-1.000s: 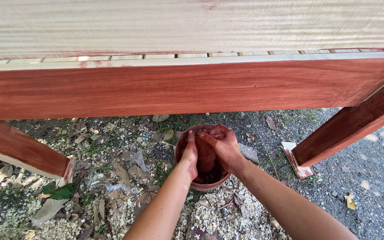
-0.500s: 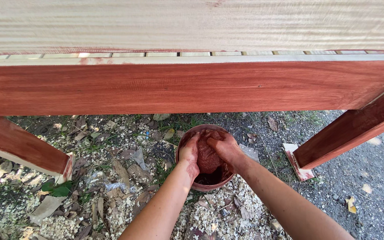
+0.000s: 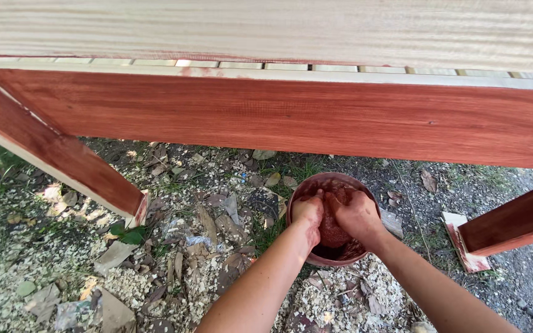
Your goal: The person applies a reddish-brown wood stain by hand to a slatted wooden furniture frame outdoors, rubbing the stain into the rails, posts and edges with a cloth. They periodically dip the cloth back into a bucket of stain and work across different boards and sides of the frame.
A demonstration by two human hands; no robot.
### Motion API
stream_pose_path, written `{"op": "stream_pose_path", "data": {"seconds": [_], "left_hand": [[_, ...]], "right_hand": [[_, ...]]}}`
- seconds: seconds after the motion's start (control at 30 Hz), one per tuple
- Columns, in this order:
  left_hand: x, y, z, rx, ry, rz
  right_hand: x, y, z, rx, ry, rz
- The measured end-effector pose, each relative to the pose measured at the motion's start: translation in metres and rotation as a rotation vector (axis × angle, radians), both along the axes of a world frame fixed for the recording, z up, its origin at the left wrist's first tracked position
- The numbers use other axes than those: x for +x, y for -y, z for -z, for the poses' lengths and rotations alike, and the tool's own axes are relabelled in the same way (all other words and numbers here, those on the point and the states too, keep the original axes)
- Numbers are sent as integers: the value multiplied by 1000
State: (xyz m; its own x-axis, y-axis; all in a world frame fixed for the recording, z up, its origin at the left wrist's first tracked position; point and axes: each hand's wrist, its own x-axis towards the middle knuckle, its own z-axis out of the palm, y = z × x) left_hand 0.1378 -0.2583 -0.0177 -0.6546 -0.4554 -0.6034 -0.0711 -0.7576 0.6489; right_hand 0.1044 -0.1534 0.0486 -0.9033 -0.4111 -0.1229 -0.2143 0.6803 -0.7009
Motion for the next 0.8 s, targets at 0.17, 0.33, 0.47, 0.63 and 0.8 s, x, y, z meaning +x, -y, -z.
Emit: {"op": "stream_pose_path", "data": {"seconds": [0.17,0.33,0.47,0.63,0.8], "left_hand": [[4,4,-16,-185,262,96],[1,6,-10,-177,213,71],[0,7,-10,-265,221,134],[1,8,-13,-190,329,212],[1,6,4,58,31,113]], "right_hand": [[-10,8,21,131,-223,-71],[-20,8,33,196,-202,-74],[-23,4,36,119,-226,-88],[-22,5,29,201,-184,-74],[-12,4,9,115,-6,22]]}}
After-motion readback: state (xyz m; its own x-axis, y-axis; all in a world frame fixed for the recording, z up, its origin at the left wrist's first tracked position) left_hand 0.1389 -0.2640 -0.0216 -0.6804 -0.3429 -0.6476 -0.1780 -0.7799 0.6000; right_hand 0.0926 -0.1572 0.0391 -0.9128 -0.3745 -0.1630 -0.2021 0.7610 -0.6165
